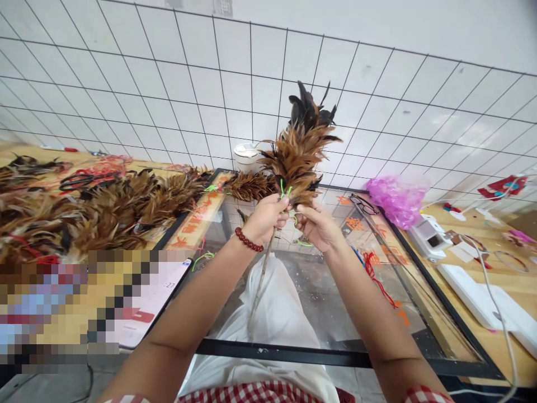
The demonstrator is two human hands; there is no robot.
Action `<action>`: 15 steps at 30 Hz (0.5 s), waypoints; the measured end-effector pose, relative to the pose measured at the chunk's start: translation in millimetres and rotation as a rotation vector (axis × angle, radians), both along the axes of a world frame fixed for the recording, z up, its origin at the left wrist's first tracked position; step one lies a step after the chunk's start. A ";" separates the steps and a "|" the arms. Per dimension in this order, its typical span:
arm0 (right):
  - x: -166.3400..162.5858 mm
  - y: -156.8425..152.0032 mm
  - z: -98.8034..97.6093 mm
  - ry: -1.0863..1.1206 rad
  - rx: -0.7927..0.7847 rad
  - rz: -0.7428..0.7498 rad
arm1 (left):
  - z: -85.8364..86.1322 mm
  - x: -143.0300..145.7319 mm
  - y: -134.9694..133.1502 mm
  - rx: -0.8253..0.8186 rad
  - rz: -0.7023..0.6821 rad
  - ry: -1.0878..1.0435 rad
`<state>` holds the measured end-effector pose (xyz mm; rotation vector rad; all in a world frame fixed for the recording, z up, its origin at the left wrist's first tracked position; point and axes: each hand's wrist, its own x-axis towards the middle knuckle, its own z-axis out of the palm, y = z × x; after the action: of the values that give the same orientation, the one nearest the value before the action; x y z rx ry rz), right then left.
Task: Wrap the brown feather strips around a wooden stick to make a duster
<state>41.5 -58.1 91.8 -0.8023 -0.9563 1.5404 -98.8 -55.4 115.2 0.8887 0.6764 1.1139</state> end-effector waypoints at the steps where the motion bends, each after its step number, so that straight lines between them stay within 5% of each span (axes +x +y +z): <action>1: -2.2 -1.0 -0.8 -0.011 0.033 -0.048 | -0.8 0.9 -0.3 0.006 -0.011 0.011; 9: -0.2 -0.4 -1.9 -0.186 0.389 -0.302 | -3.2 7.1 -6.9 0.037 -0.146 0.079; 15: -1.0 1.4 -8.3 -0.273 0.446 -0.438 | -5.6 12.0 -9.4 0.078 -0.038 0.237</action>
<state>40.4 -56.6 83.5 -0.8390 -1.1758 0.8126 -86.8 -64.8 109.6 1.1074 0.8114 1.0147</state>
